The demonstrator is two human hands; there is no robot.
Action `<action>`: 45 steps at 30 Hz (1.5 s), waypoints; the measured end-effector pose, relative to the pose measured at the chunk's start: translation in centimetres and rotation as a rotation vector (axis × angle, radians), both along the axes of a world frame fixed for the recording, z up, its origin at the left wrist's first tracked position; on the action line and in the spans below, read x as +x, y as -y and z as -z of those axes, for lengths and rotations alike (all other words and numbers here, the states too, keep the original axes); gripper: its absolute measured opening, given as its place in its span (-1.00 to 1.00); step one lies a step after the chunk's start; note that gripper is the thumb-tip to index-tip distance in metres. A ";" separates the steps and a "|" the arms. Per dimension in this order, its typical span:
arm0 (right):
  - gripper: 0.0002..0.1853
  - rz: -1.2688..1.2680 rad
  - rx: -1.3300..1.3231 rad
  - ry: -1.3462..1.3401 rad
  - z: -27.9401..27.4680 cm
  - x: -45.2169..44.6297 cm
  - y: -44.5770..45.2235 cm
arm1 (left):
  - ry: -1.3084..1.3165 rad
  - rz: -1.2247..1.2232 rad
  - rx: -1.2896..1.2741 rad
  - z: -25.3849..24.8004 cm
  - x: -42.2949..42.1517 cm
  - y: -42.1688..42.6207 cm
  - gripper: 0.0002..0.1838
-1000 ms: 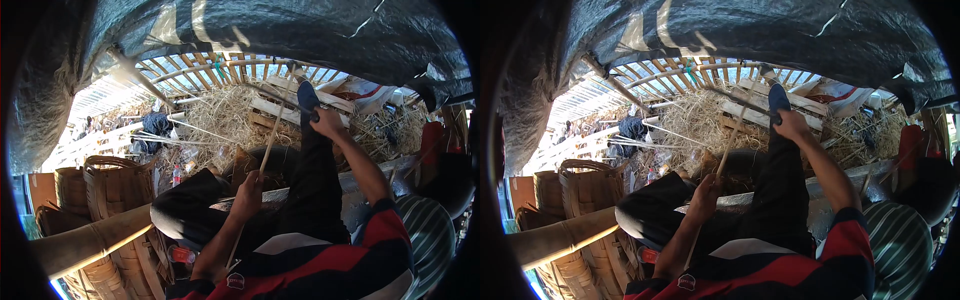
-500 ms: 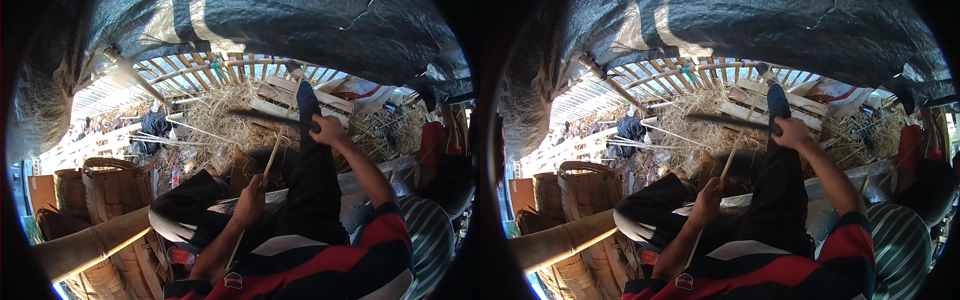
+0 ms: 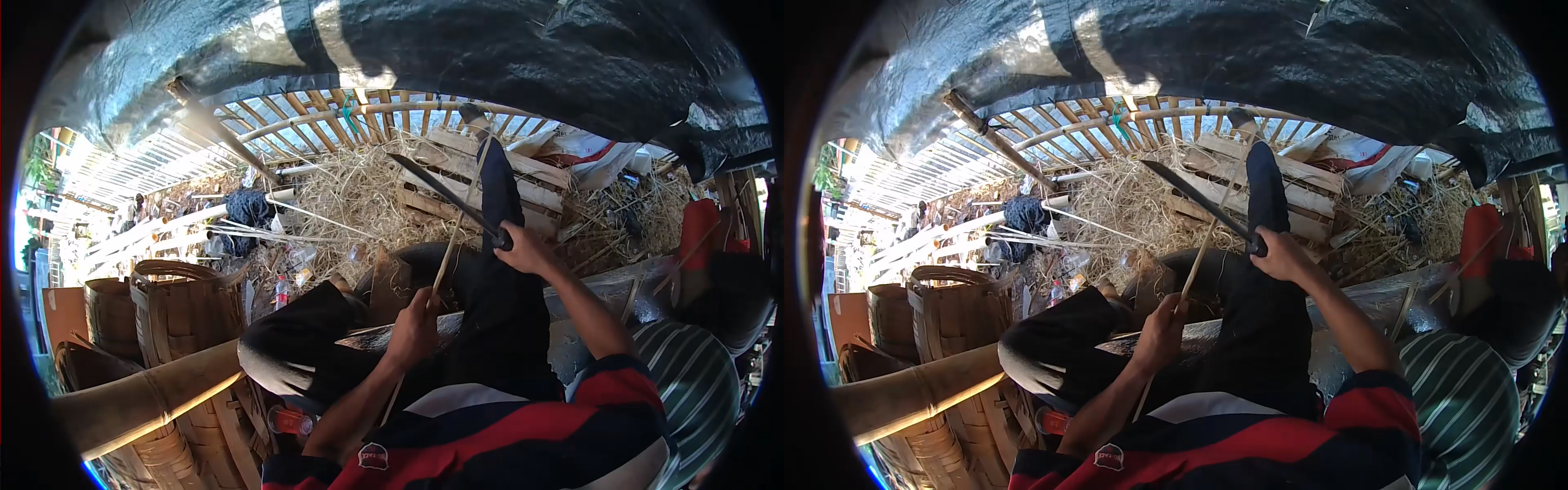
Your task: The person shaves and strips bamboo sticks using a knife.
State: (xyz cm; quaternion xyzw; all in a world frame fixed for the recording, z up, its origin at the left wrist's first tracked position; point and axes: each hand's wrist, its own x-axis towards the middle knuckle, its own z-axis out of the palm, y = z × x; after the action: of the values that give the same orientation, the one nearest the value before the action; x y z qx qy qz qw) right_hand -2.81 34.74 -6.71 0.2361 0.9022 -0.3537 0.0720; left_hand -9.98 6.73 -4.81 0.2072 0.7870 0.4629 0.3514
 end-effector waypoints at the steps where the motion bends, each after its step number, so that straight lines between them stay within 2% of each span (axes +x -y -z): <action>1: -0.42 -0.032 -0.070 -0.021 -0.4 0.0 1.1 | 0.000 -0.002 -0.004 -0.2 -0.1 -0.1 -0.69; 3: -0.31 -0.054 -0.149 -0.031 -0.2 0.0 2.7 | -0.073 -0.037 -0.023 -0.8 -0.4 -0.1 -0.76; 6: -0.26 -0.043 -0.200 -0.107 1.2 0.3 3.8 | -0.073 -0.048 -0.006 -1.0 -0.8 0.0 -0.74; 10: -0.30 -0.040 -0.074 -0.291 0.1 0.5 4.5 | -0.123 -0.075 0.075 -0.3 -0.9 0.0 -0.71; 13: -0.34 -0.024 -0.210 -0.238 -2.9 0.1 5.2 | -0.067 -0.068 0.080 -0.5 -1.3 -0.3 -0.68; 15: -0.42 0.052 -0.344 -0.202 -3.3 0.1 5.7 | 0.312 -0.154 0.209 -0.7 -1.5 -0.4 -0.70; 16: -0.42 0.053 -0.342 -0.204 -3.2 0.2 5.8 | 0.311 -0.153 0.210 -0.5 -1.6 -0.4 -0.70; 22: -0.45 -0.114 -0.152 -0.274 -3.5 -0.2 7.1 | 0.358 -0.121 0.290 -0.5 -1.5 0.0 -0.74; 25: -0.46 -0.206 -0.040 -0.227 -5.1 -0.8 7.3 | 0.384 -0.152 0.261 -1.3 -1.4 -0.3 -0.76; 27: -0.45 -0.256 0.043 -0.201 -5.1 -1.1 7.2 | 0.419 -0.258 0.291 -1.2 -1.5 -0.5 -0.78; 30: -0.44 -0.259 0.088 -0.221 -4.5 -1.3 7.2 | 0.350 -0.159 0.238 -0.4 -2.0 0.0 -0.76; 37: -0.42 -0.327 0.095 -0.193 -5.2 -1.5 7.1 | 0.406 -0.197 0.222 -1.9 -1.9 0.0 -0.79; 40: -0.42 -0.353 0.103 -0.219 -5.6 -2.0 7.1 | 0.290 -0.098 0.166 -0.6 -1.6 -0.1 -0.81; 41: -0.42 -0.363 0.071 -0.194 -5.7 -2.2 7.0 | 0.180 -0.095 0.231 0.5 -1.3 -0.1 -0.83; 42: -0.42 -0.372 0.039 -0.170 -5.8 -2.4 6.9 | 0.069 -0.091 0.296 0.3 -1.3 -0.2 -0.84; 43: -0.42 -0.373 0.037 -0.169 -5.7 -2.6 6.8 | 0.070 -0.091 0.294 -0.1 -1.2 -0.1 -0.84; 45: -0.41 -0.378 -0.034 -0.162 -5.5 -2.9 6.5 | -0.136 -0.063 0.271 -1.2 -0.9 0.0 -0.86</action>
State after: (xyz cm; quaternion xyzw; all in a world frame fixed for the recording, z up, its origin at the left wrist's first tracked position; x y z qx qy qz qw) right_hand -5.70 28.23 -1.20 0.0320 0.9272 -0.3669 0.0682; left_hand -10.89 6.69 -3.59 0.2589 0.7454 0.5606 0.2511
